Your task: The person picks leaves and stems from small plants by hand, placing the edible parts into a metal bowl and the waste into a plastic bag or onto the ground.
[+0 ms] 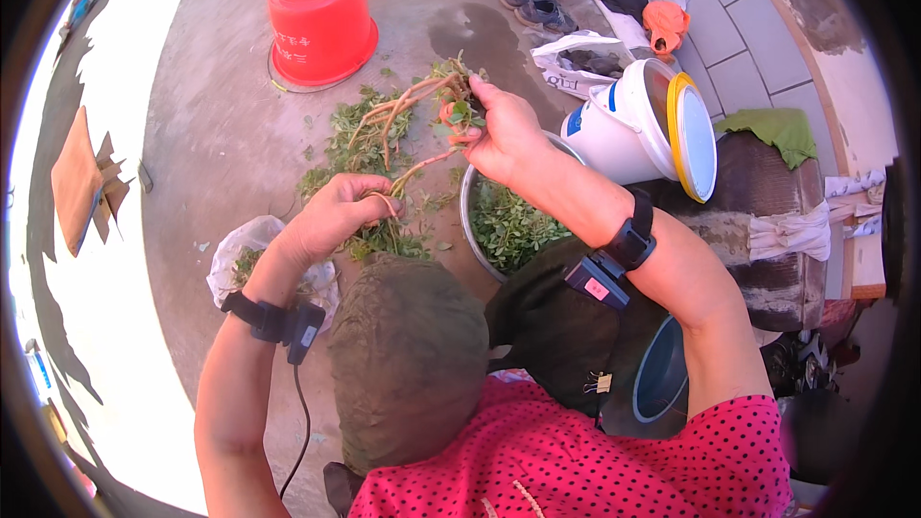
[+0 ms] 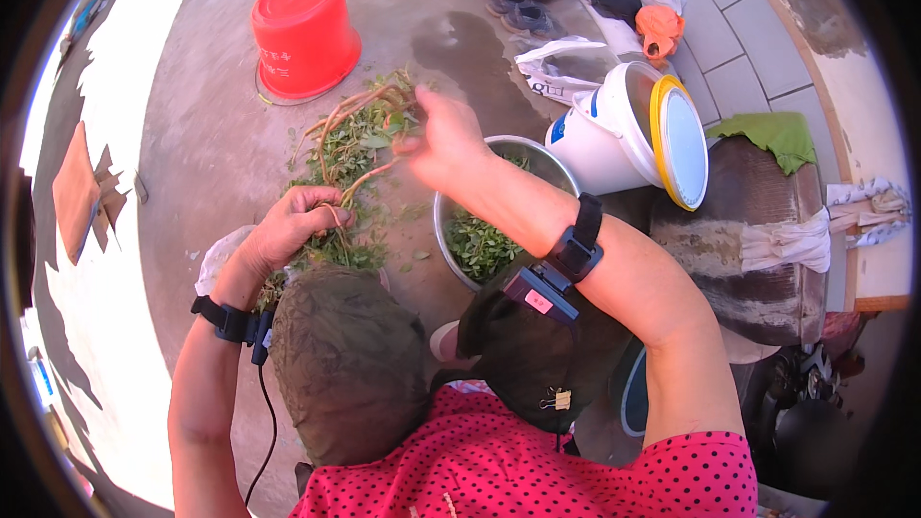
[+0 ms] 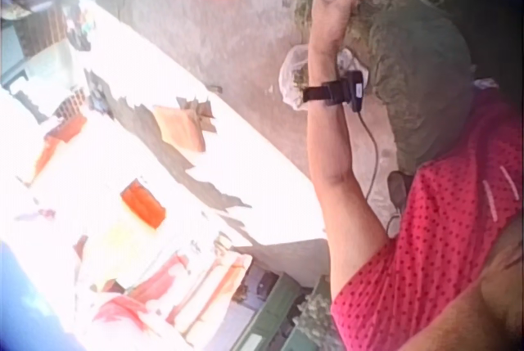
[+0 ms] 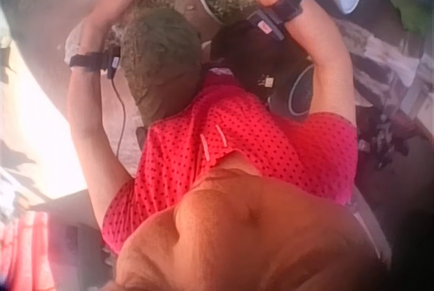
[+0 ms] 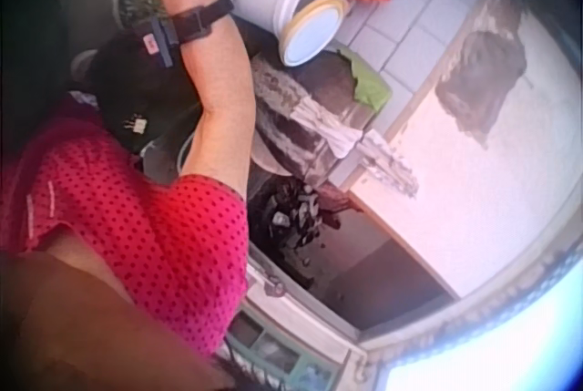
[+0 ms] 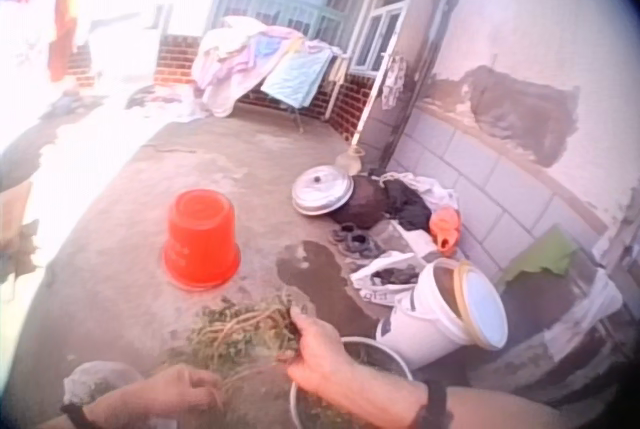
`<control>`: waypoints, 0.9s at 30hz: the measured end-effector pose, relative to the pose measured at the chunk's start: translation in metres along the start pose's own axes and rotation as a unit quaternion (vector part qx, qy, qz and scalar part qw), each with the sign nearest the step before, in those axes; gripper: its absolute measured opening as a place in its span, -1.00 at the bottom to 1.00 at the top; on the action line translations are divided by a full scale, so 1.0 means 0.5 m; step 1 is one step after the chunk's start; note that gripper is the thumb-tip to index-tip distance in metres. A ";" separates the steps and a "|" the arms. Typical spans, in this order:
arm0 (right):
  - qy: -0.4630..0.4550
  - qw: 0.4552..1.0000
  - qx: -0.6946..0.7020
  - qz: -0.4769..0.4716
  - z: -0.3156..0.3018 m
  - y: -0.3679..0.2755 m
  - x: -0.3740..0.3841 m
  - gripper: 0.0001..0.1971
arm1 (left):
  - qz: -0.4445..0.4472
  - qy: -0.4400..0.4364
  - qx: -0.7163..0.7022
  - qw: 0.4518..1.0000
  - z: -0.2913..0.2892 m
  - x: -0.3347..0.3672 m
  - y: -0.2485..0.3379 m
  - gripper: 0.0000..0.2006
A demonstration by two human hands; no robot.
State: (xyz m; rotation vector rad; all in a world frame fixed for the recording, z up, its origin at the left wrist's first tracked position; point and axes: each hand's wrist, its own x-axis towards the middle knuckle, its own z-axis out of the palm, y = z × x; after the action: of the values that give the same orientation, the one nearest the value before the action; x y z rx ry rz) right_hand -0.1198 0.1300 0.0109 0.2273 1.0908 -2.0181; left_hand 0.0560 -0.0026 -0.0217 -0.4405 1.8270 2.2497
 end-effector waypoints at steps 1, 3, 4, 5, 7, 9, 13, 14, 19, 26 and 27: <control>0.057 0.998 -0.036 -0.016 0.004 0.013 0.001 -0.80 | -0.009 -0.006 0.025 1.000 -0.002 -0.011 -0.004 -0.85; 0.050 0.997 -0.051 -0.024 0.016 0.035 0.010 -0.81 | -0.021 0.008 0.043 0.999 -0.001 -0.034 -0.014 -0.85; 0.044 0.996 -0.065 -0.035 0.022 0.047 0.015 -0.82 | -0.022 0.013 0.041 0.999 -0.009 -0.043 -0.016 -0.85; 0.042 0.996 -0.067 -0.029 0.018 0.061 0.020 -0.82 | -0.018 0.036 0.077 0.996 -0.017 -0.055 -0.018 -0.84; 0.020 0.995 -0.096 0.009 0.010 0.091 0.028 -0.84 | -0.017 0.064 0.109 0.992 -0.035 -0.067 -0.034 -0.83; 0.000 0.993 -0.112 0.034 0.036 0.142 0.003 -0.84 | 0.011 0.230 0.169 0.958 -0.070 -0.073 -0.073 -0.79; -0.037 0.990 -0.124 0.052 0.092 0.201 -0.022 -0.84 | -0.014 0.396 -0.078 0.915 -0.192 -0.116 -0.144 -0.76; -0.039 0.991 -0.122 0.039 0.096 0.201 -0.013 -0.84 | 0.015 0.409 -0.196 0.891 -0.222 -0.146 -0.135 -0.75; -0.044 0.992 -0.115 0.023 0.090 0.293 0.052 -0.83 | 0.084 0.472 -0.369 0.796 -0.325 -0.323 -0.161 -0.76; -0.272 0.791 -0.542 0.081 0.025 0.487 0.063 -0.47 | 0.053 0.486 -0.455 0.744 -0.279 -0.310 -0.111 -0.75; -0.331 0.702 -0.629 -0.044 0.032 0.473 0.056 -0.42 | 0.071 0.445 -0.476 0.755 -0.274 -0.306 -0.128 -0.73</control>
State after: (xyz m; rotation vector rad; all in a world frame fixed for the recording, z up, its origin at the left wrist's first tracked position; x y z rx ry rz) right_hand 0.0372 0.0319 -0.1396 -1.1773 1.6727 -0.8355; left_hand 0.2342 -0.1192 -0.0514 -1.8387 0.6516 3.2577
